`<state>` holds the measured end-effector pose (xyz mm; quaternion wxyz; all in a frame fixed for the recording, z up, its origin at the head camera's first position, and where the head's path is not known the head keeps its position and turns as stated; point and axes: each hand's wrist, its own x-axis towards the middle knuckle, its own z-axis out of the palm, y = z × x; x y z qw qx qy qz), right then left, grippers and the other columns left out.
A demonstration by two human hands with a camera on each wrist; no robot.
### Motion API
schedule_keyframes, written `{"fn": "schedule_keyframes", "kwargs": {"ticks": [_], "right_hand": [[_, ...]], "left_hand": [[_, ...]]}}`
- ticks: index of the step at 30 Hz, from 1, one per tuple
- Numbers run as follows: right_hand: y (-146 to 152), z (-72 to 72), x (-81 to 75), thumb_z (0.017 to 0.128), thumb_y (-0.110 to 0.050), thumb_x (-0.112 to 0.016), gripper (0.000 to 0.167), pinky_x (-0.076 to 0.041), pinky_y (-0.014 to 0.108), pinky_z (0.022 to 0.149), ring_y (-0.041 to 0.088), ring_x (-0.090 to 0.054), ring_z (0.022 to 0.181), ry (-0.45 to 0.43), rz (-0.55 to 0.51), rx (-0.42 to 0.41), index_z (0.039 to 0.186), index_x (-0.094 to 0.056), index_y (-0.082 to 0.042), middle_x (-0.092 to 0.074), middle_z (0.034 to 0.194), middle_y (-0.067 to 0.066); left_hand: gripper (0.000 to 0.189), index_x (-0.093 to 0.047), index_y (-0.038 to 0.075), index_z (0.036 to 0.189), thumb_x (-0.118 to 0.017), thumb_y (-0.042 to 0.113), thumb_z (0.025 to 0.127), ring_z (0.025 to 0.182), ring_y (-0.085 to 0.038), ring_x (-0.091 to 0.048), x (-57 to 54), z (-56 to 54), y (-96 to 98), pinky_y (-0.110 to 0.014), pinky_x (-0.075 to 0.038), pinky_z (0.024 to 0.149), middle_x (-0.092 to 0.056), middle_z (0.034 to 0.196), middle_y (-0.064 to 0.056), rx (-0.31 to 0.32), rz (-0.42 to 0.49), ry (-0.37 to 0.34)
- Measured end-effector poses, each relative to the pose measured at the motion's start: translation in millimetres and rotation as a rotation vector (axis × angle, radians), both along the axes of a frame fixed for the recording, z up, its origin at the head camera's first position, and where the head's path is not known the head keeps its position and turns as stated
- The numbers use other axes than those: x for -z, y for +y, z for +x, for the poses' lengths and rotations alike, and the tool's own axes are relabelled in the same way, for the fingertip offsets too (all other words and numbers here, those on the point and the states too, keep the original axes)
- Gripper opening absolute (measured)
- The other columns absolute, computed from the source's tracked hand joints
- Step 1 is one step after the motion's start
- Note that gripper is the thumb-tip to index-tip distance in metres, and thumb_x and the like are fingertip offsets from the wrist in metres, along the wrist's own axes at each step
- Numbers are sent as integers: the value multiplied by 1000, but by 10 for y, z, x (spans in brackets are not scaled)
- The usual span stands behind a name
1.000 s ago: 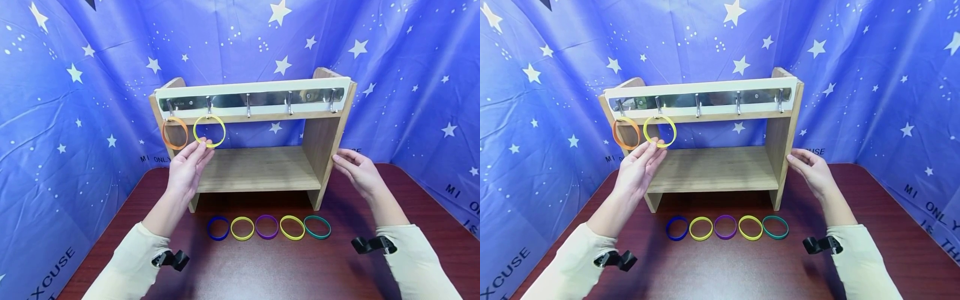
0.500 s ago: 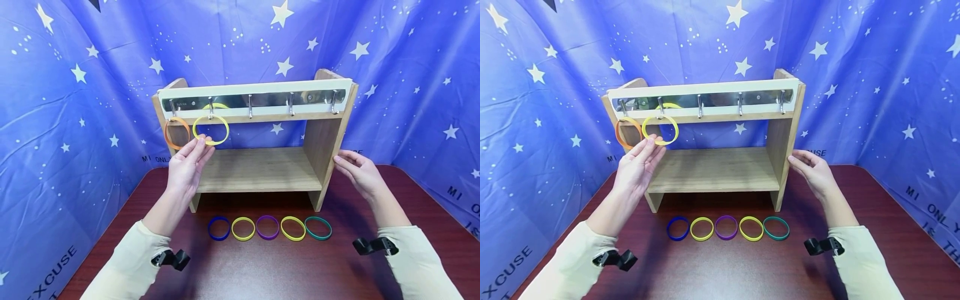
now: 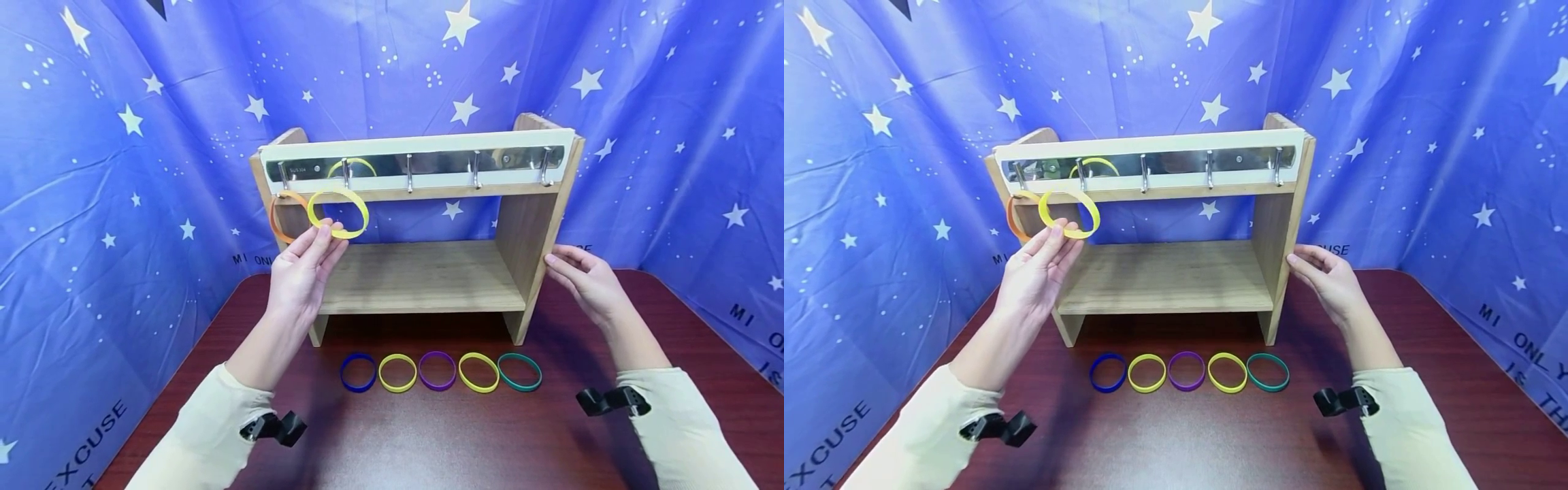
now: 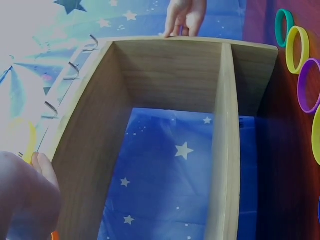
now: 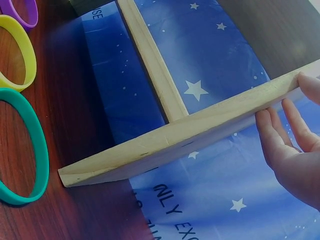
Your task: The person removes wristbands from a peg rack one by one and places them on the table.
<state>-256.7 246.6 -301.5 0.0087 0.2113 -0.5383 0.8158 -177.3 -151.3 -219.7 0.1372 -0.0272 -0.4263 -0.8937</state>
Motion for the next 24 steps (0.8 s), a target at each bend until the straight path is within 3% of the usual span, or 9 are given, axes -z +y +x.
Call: {"fn": "schedule_keyframes", "kwargs": {"ticks": [8,24], "right_hand": [[2,-6,5,92,8,-53,26,-58,15,80,5,-67,88,-3,4,7,99,-69,-11,-68,92,-2],[15,-12,16,92,8,-52,27,-58,15,81,5,-67,88,1,13,13,100,-68,-12,-69,93,-3]], "left_hand": [[20,-73,10,89,-55,2,94,81,-9,-72,77,55,-31,-25,-61,85,-75,83,-1,9,-42,-19],[25,-73,14,84,-55,1,95,81,-7,-71,373,131,-82,-26,-60,88,-75,81,2,8,-107,-126]]}}
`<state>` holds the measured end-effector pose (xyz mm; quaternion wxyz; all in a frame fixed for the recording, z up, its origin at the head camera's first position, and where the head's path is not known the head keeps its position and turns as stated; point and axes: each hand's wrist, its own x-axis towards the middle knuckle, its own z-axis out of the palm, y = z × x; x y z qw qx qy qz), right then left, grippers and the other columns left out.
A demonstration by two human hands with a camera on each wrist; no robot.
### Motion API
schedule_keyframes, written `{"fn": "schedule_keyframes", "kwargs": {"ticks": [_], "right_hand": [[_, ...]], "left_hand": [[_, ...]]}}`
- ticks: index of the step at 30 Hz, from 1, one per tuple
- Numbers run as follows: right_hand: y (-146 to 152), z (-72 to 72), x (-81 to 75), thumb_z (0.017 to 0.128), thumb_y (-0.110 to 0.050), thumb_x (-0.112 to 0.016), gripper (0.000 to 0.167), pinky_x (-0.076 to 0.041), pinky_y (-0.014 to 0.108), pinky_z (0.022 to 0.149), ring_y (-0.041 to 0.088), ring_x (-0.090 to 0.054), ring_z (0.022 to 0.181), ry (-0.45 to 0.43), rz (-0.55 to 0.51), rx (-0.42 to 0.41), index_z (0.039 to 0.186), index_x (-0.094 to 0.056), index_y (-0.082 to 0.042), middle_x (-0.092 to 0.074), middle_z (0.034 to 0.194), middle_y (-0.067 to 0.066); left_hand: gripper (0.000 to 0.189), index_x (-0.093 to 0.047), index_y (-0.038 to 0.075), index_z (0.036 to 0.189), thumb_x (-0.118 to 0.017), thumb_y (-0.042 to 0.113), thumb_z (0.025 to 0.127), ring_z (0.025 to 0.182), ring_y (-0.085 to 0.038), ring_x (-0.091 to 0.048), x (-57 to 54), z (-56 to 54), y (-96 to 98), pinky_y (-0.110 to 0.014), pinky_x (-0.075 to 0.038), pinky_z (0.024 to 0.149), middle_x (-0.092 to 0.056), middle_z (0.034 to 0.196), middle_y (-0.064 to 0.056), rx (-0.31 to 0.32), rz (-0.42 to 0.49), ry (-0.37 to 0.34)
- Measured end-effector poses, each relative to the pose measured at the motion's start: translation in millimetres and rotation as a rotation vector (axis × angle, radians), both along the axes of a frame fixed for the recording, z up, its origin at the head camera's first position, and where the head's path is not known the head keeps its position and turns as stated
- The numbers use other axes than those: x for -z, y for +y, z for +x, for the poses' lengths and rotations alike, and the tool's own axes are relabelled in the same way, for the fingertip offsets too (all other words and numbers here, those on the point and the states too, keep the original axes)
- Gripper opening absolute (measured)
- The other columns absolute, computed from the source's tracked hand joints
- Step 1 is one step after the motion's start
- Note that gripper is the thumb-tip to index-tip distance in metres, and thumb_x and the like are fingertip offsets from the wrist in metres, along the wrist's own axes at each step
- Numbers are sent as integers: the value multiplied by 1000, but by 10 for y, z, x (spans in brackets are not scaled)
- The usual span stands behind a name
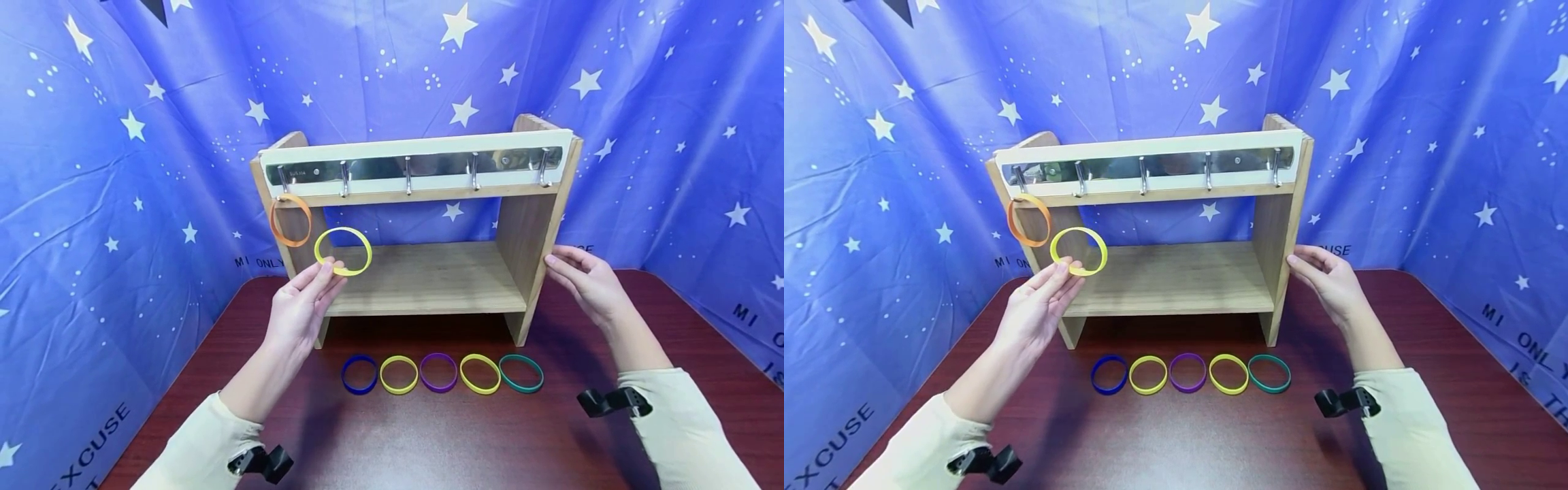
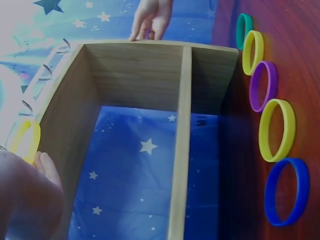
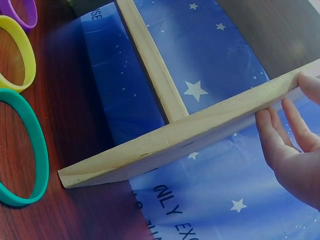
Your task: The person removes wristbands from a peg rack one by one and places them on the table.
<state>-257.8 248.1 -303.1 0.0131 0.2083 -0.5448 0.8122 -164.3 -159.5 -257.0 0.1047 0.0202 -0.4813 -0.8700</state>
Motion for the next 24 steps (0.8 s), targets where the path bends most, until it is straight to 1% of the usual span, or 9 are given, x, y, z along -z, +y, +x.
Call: {"fn": "schedule_keyframes", "kwargs": {"ticks": [4,8,16,24], "right_hand": [[-2,1,-2,93,8,-52,26,-58,15,81,5,-67,88,6,-7,-9,100,-68,-12,-69,93,-2],[1,0,6,93,8,-52,27,-58,15,81,5,-67,88,10,-12,-14,100,-68,-11,-69,93,-2],[-1,4,2,93,7,-53,26,-57,14,81,4,-67,89,7,26,6,100,-68,-13,-69,93,-4],[0,6,7,92,8,-53,27,-58,15,82,4,-66,88,7,11,15,100,-69,-13,-68,93,-3]], "left_hand": [[27,-73,15,82,-55,0,95,80,-7,-71,59,13,-26,-26,-60,88,-75,80,2,2,-6,-14],[24,-72,14,84,-56,1,95,82,-8,-72,106,30,-48,-26,-59,90,-75,82,1,13,-6,-31],[24,-72,14,83,-56,1,95,81,-8,-72,184,48,-78,-26,-60,89,-75,81,2,13,1,-64],[25,-72,14,83,-55,0,95,82,-8,-71,262,67,-128,-26,-59,90,-74,80,2,19,4,-84]]}}
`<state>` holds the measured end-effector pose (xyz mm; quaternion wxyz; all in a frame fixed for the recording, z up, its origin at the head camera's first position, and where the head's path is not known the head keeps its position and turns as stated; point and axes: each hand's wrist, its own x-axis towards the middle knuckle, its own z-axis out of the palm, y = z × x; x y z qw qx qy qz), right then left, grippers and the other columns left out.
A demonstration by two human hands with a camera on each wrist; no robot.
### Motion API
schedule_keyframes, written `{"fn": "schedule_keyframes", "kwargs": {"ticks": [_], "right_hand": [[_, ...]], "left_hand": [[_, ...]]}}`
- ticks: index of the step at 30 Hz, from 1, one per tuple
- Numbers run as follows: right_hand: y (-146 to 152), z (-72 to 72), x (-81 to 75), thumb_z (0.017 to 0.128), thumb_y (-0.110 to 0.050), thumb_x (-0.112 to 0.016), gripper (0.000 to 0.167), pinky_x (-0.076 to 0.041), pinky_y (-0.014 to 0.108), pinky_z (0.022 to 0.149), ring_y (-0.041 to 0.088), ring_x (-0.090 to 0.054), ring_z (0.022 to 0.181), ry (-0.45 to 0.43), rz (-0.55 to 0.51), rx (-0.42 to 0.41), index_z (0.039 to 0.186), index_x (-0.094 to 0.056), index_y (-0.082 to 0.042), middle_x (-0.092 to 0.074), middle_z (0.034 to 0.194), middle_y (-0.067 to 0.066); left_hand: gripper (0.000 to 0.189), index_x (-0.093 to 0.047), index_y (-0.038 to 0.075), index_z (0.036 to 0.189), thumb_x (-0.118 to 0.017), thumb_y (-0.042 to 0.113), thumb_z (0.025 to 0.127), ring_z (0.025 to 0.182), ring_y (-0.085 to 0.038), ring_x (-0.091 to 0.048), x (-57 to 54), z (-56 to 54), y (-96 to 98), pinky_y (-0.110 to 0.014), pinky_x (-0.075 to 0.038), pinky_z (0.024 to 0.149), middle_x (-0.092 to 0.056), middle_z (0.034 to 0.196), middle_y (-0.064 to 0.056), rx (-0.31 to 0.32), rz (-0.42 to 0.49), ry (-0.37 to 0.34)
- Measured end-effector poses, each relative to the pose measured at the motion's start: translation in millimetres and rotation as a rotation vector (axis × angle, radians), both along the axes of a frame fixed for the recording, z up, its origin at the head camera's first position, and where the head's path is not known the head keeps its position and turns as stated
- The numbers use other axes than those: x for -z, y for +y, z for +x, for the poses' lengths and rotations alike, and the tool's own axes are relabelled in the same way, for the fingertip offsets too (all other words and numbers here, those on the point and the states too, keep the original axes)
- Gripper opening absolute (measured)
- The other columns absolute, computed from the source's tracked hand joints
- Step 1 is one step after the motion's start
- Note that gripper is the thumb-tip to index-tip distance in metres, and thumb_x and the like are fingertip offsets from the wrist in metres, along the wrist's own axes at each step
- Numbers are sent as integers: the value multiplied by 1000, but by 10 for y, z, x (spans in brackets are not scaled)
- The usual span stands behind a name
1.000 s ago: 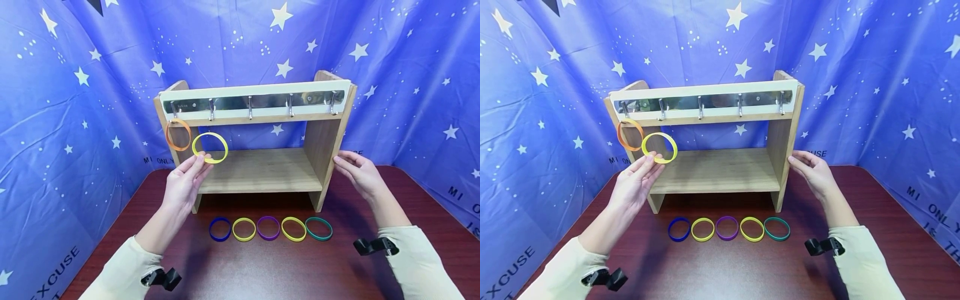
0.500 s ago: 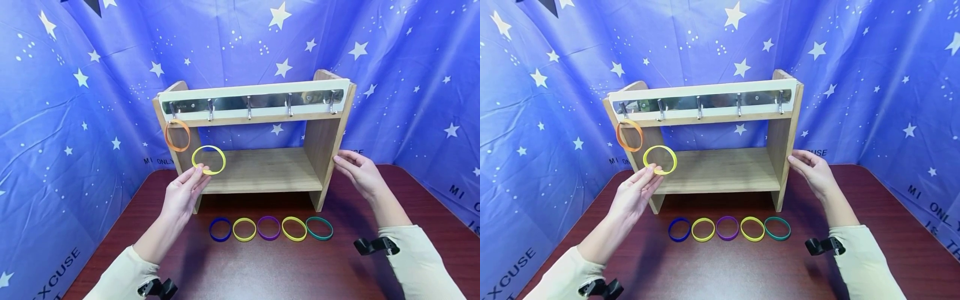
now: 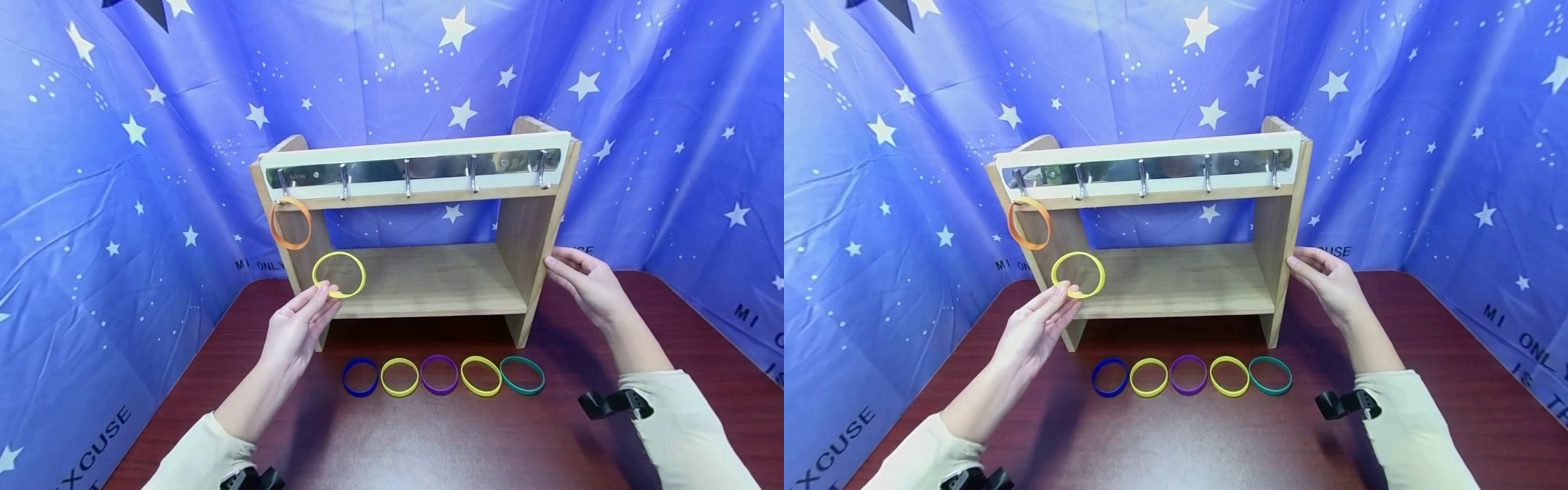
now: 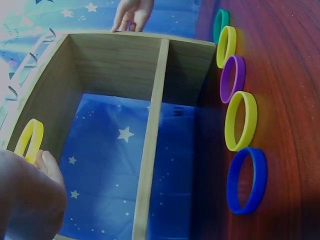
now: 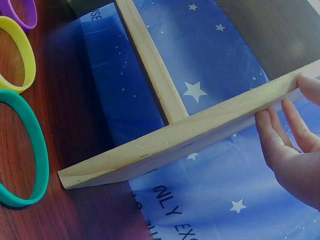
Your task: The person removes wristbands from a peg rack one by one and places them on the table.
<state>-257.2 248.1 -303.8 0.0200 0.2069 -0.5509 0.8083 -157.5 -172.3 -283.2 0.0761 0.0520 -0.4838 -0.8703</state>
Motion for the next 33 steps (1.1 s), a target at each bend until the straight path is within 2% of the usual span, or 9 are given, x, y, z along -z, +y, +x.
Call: {"fn": "schedule_keyframes", "kwargs": {"ticks": [12,26,33], "right_hand": [[6,-4,1,93,7,-52,26,-58,14,81,4,-66,88,-16,-18,-12,100,-68,-12,-68,93,-3],[-15,-3,-20,92,8,-53,26,-58,15,81,5,-67,88,-12,-31,-22,99,-69,-11,-69,92,-2],[-11,4,-14,92,8,-53,26,-58,15,81,5,-66,88,-8,-24,-15,99,-69,-11,-68,92,-2]], "left_hand": [[26,-73,17,81,-57,1,94,80,-6,-71,127,29,-62,-24,-60,88,-74,79,4,-10,-13,-17],[24,-73,15,80,-58,3,94,81,-7,-71,192,55,-114,-25,-59,89,-74,79,4,13,12,-35],[25,-73,15,81,-57,2,95,82,-6,-71,232,67,-152,-25,-59,90,-74,80,4,2,7,-63]]}}
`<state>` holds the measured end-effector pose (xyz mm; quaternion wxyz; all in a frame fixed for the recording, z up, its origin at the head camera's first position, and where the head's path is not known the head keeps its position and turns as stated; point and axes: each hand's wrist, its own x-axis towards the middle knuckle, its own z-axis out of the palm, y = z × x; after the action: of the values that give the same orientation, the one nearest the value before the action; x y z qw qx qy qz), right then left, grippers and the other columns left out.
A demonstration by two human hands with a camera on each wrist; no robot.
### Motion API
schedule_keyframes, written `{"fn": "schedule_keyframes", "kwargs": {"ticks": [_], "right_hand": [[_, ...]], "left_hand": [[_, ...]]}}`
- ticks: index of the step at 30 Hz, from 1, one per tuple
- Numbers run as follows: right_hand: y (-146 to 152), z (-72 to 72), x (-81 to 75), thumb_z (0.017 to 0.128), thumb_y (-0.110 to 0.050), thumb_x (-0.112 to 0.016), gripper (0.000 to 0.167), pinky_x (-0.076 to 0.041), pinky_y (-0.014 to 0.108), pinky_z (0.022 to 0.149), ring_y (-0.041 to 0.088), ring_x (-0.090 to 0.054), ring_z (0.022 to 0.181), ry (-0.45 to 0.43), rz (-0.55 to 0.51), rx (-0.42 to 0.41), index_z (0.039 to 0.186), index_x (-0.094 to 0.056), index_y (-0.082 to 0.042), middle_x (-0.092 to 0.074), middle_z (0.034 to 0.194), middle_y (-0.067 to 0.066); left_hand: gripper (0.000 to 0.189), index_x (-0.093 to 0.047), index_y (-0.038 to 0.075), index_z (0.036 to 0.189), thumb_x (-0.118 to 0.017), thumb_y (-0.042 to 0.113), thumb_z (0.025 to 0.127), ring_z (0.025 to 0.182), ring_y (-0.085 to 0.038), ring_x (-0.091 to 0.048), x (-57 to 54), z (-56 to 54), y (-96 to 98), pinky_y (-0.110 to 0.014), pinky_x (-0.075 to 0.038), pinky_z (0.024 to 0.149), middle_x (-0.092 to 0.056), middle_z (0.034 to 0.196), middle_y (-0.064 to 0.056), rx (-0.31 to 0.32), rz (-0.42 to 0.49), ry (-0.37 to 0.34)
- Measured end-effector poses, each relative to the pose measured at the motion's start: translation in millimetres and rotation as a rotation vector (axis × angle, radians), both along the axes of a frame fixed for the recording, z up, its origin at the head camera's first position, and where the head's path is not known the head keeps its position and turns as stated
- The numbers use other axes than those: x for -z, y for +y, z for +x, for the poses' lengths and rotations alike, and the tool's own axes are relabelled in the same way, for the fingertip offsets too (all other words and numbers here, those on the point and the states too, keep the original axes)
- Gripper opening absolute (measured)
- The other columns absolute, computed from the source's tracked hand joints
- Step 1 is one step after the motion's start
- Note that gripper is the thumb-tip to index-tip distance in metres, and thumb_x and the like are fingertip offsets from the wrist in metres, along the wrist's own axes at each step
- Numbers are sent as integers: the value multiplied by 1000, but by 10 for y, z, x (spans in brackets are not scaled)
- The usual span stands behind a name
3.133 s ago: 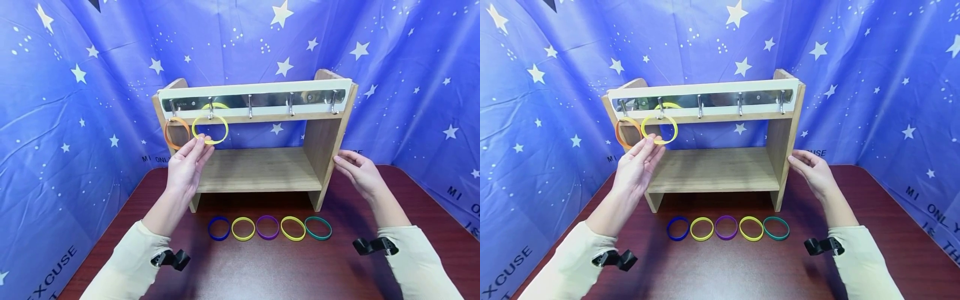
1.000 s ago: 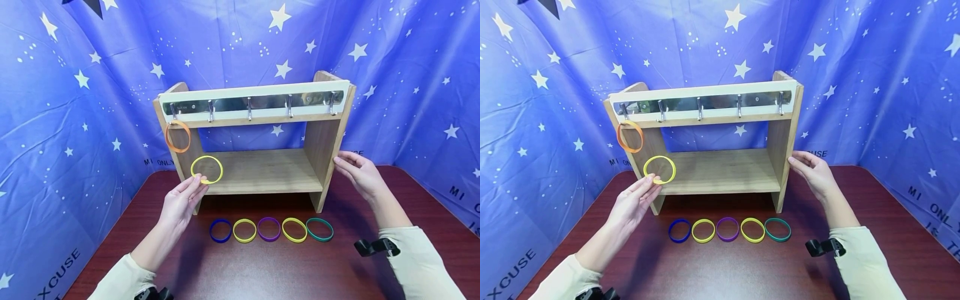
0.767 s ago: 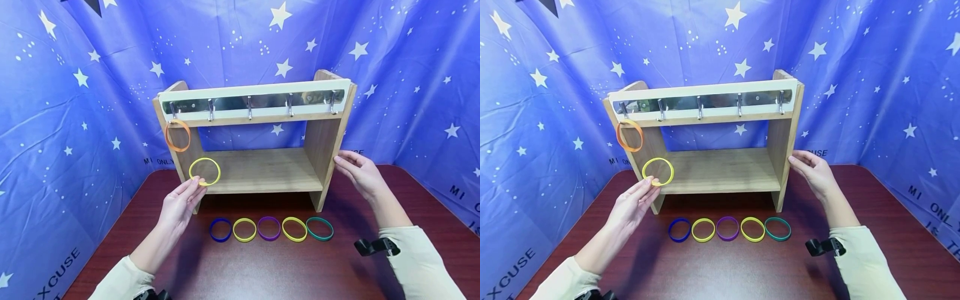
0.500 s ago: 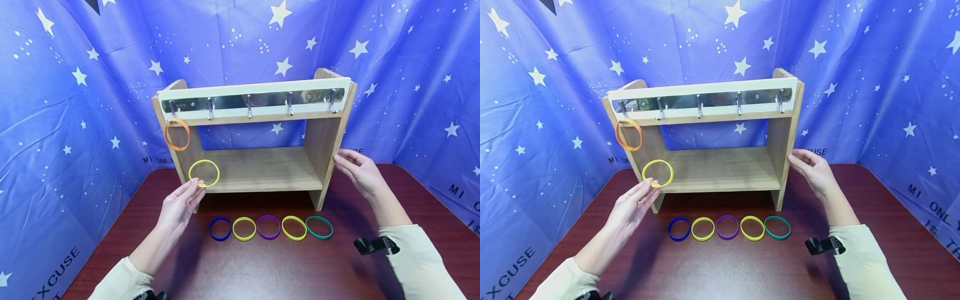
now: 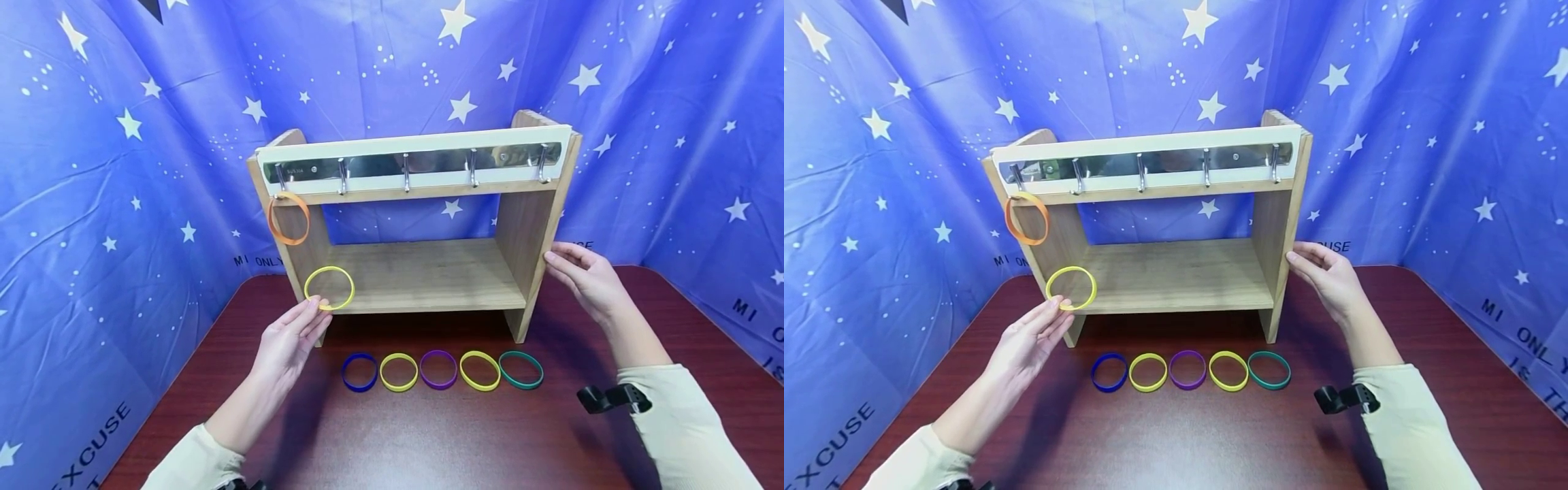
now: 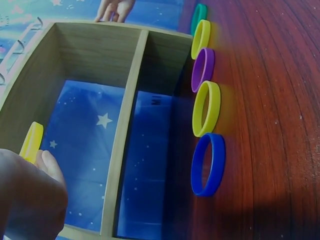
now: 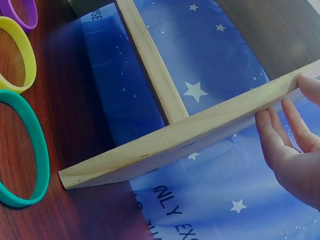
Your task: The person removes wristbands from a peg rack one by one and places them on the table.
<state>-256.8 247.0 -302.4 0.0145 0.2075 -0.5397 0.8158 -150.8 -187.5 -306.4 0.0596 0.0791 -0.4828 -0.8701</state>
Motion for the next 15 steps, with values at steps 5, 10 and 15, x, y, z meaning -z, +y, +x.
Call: {"fn": "schedule_keyframes", "kwargs": {"ticks": [5,10,15], "right_hand": [[0,2,2,92,8,-53,26,-58,15,81,5,-67,87,0,-2,-3,99,-69,-11,-69,92,-2],[6,-4,11,92,8,-52,27,-58,15,80,5,-67,88,0,2,-3,99,-69,-11,-69,92,-2],[8,-4,8,92,8,-53,27,-58,15,80,5,-67,87,5,6,1,99,-69,-12,-69,92,-3]], "left_hand": [[24,-72,15,83,-56,1,95,81,-6,-71,26,13,-29,-23,-60,88,-74,79,4,-5,2,-16],[24,-72,16,82,-57,2,94,81,-6,-71,56,37,-56,-22,-59,87,-74,80,4,6,-3,-18],[25,-72,15,84,-55,1,95,82,-6,-70,76,54,-85,-22,-59,88,-74,81,4,6,-6,-41]]}}
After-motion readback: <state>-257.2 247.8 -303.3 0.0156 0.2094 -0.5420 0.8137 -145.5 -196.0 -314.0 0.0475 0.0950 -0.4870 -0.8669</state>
